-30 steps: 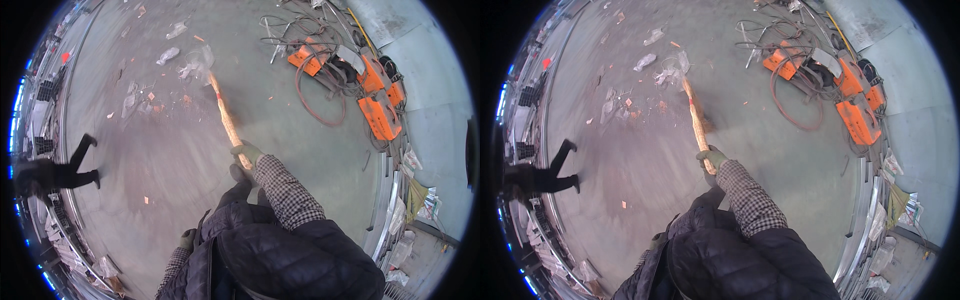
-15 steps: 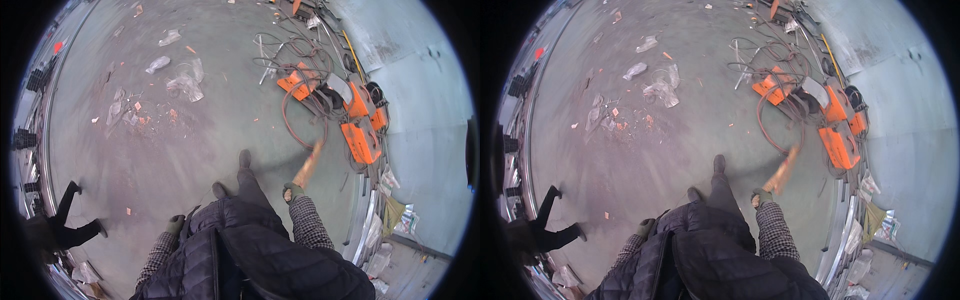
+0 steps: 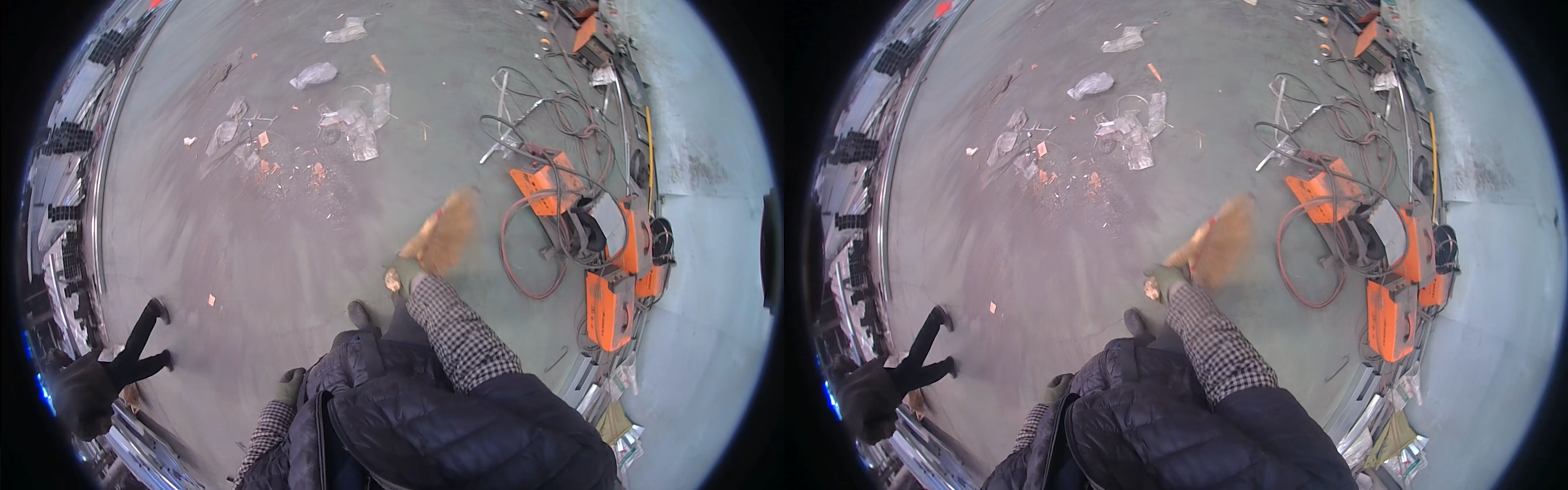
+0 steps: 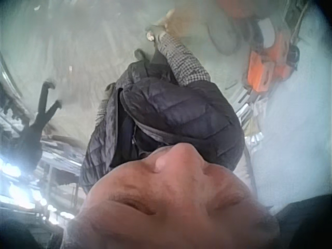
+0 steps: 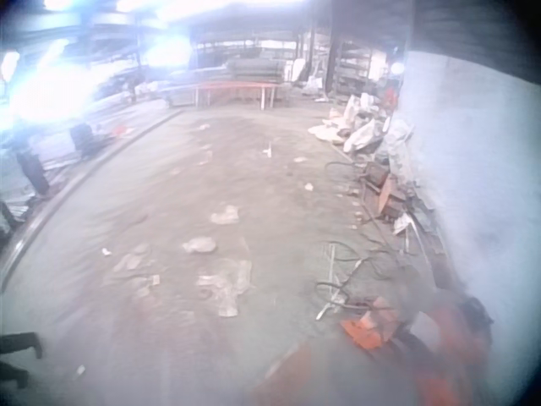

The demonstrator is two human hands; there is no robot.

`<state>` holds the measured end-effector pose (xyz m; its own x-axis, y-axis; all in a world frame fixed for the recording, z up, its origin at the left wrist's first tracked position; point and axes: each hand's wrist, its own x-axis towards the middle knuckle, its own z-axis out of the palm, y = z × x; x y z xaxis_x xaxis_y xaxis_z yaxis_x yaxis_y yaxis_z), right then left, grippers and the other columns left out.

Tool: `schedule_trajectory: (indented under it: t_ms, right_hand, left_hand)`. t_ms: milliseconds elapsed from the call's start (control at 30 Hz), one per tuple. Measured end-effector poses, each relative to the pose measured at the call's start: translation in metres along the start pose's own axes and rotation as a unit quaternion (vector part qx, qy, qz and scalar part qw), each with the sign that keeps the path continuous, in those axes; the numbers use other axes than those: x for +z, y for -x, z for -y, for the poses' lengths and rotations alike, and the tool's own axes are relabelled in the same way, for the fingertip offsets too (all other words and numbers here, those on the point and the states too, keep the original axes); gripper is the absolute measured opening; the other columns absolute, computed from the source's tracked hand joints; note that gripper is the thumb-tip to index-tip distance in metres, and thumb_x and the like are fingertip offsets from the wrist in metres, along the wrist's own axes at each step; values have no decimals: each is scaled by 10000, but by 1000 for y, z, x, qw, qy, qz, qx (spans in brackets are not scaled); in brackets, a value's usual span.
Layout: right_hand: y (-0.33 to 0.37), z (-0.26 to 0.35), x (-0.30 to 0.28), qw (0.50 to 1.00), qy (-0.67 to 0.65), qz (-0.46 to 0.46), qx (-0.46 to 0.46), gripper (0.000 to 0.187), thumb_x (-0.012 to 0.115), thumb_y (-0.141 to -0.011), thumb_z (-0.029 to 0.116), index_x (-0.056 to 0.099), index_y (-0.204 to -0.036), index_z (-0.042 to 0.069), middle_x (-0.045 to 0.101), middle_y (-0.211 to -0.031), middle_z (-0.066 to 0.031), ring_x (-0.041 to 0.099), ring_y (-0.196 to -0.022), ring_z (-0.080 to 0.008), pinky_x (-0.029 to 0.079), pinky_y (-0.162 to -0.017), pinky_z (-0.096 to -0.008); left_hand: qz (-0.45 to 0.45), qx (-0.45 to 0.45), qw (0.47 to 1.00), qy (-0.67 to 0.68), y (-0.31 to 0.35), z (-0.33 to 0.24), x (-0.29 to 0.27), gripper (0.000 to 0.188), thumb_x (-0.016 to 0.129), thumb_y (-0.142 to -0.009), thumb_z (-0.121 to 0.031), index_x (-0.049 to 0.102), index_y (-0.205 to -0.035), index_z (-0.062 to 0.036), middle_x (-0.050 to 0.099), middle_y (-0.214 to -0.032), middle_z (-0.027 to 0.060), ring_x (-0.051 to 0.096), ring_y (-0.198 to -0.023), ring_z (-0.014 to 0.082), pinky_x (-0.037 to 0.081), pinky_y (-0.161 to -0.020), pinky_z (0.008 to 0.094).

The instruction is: The person sweeps a workshop floor using a broom, gathering scattered debris into a pile. The person moves around the area to cover different sections and continues sweeping until the end of the clip.

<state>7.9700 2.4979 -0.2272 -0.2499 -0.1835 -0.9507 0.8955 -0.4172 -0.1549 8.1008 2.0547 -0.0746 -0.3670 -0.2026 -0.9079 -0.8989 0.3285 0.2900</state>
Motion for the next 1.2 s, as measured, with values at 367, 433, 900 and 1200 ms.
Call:
schedule_trajectory:
  t_ms: [367,433,900,1200]
  right_hand:
    - [132,130,7,974,-36,-16,-221,482,712,-747,40,463,-1159,46,589,-762,-90,581,-559,-192,481,-465,-341]
    - [135,117,-2,970,-28,-69,-233,571,719,-720,23,437,-1215,47,595,-768,-98,596,-572,-218,490,-479,-358]
    - [7,168,-50,947,45,-314,-59,320,671,-827,115,495,-1071,6,575,-744,-133,567,-542,-243,479,-487,-407]
    - [49,299,25,991,-6,-22,-130,388,722,-769,56,478,-1071,59,617,-804,-132,623,-568,-225,501,-452,-365]
  left_hand:
    - [7,21,999,44,-23,-24,39,359,643,-925,-318,643,-1096,-2,688,-892,74,633,-782,161,530,-718,309]
    - [14,33,999,40,-27,-43,47,373,645,-914,-315,631,-1115,-2,686,-888,74,626,-763,162,520,-690,308]
    - [-47,-46,993,95,-6,-63,80,413,622,-922,-320,629,-1149,25,697,-954,93,642,-828,157,521,-731,292]
    - [-28,-63,991,117,-5,-96,148,393,621,-946,-316,648,-1151,19,697,-1003,93,639,-904,158,520,-807,293]
